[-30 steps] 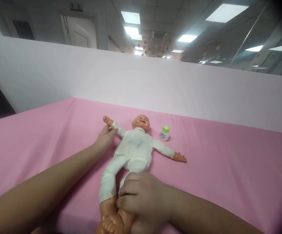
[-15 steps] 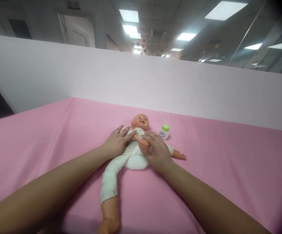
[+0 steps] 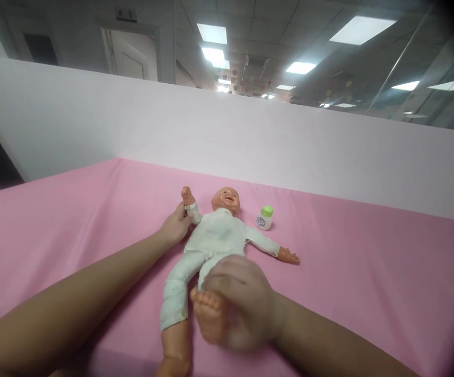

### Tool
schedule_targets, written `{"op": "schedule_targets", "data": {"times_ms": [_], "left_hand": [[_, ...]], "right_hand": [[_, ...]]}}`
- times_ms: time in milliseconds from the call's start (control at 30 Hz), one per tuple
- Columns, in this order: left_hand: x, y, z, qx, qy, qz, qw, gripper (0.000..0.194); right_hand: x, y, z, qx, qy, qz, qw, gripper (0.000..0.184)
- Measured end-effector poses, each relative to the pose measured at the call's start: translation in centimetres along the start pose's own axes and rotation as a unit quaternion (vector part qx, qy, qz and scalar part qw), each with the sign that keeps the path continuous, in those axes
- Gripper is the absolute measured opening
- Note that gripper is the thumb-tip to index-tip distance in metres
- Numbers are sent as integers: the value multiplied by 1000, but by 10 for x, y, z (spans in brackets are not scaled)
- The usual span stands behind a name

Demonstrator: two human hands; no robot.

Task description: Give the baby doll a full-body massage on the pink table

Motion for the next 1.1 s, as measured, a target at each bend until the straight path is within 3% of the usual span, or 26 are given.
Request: {"op": "schedule_targets", "data": {"times_ms": [167, 233, 300, 367, 433, 567, 733, 833, 967, 1100], "left_hand": [[-21, -30, -8, -72, 85, 176, 978, 45], [-20, -25, -8, -62, 79, 210, 972, 46], [-15, -10, -4, -29, 55, 182, 981, 48], [-3, 11, 2, 26, 8, 93, 995, 50], [17, 34, 12, 102, -58, -24, 993, 52], [53, 58, 33, 225, -145, -216, 939, 54], [65, 57, 39, 254, -162, -317, 899, 57], [65, 55, 39, 243, -164, -325, 899, 57], [52, 59, 35, 221, -119, -254, 934, 56], [17, 39, 18, 109, -9, -85, 990, 50]], "right_hand": [[55, -23, 20, -47, -146, 10, 988, 19], [68, -26, 24, -58, -180, 27, 981, 17], [71, -30, 23, -75, -187, 23, 979, 18], [58, -32, 16, -87, -144, 3, 986, 26], [34, -26, 8, -78, -62, 5, 995, 36], [-13, 12, 6, -2, 90, 139, 986, 48], [-20, 87, 16, 136, 78, 215, 964, 47], [-18, 108, 20, 174, 81, 193, 962, 45], [-20, 91, 19, 138, 106, 187, 967, 46], [-31, 42, 11, 55, 144, 176, 972, 50]]}}
Point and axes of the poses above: each hand's wrist, its own z-axis away from the middle knuckle, its own x-axis out of the palm, y = z × x, the point moved 10 cm from there along -z, towards the middle knuckle, and after that the axes turned 10 degrees about z, right-handed, at the moved point
